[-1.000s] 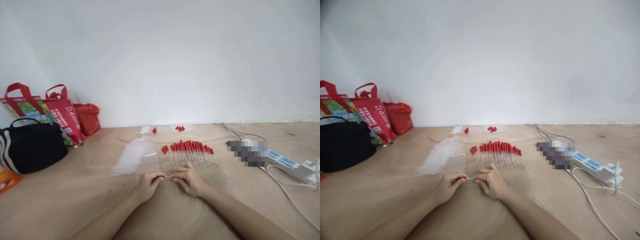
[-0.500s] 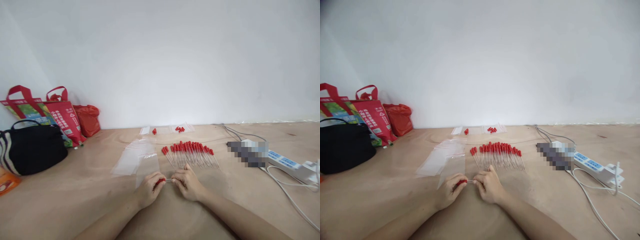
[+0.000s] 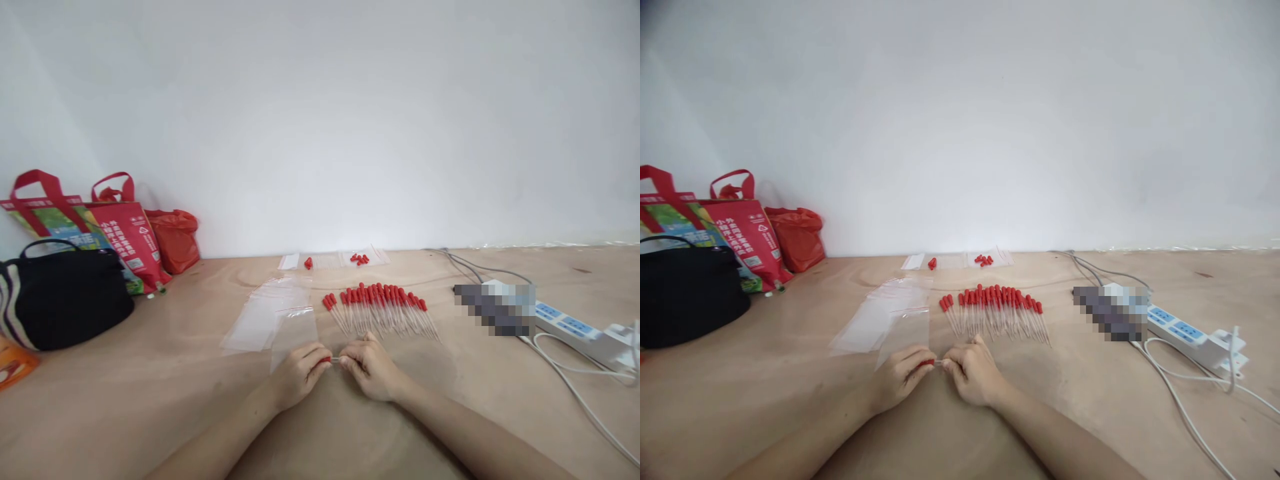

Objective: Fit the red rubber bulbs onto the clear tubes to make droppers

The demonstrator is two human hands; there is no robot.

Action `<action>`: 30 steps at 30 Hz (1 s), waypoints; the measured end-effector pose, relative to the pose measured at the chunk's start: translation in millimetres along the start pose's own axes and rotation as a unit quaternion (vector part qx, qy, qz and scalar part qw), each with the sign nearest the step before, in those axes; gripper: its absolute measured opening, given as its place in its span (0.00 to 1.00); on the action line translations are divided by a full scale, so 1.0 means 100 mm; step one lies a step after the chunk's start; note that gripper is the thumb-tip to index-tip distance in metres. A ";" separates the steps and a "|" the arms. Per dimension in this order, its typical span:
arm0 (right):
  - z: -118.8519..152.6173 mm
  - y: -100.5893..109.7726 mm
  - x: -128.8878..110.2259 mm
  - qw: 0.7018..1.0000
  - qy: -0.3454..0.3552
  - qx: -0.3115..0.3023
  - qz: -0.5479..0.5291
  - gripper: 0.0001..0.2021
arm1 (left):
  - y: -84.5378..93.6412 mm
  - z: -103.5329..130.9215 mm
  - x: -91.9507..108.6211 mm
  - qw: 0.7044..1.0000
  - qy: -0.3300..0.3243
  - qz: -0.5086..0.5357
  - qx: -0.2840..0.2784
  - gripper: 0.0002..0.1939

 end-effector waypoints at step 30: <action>-0.73 -0.01 0.47 0.935 -0.311 0.033 0.166 0.12 | 0.30 0.17 -0.34 0.983 0.098 -0.120 -0.098 0.17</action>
Point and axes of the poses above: each hand's wrist, its own z-axis away from the middle knuckle, its own y-axis out of the back of the hand, x = y × z, the point moved 4 cm from there along -z, towards the middle knuckle, and after that the axes turned 8 degrees about z, right-handed, at the moved point
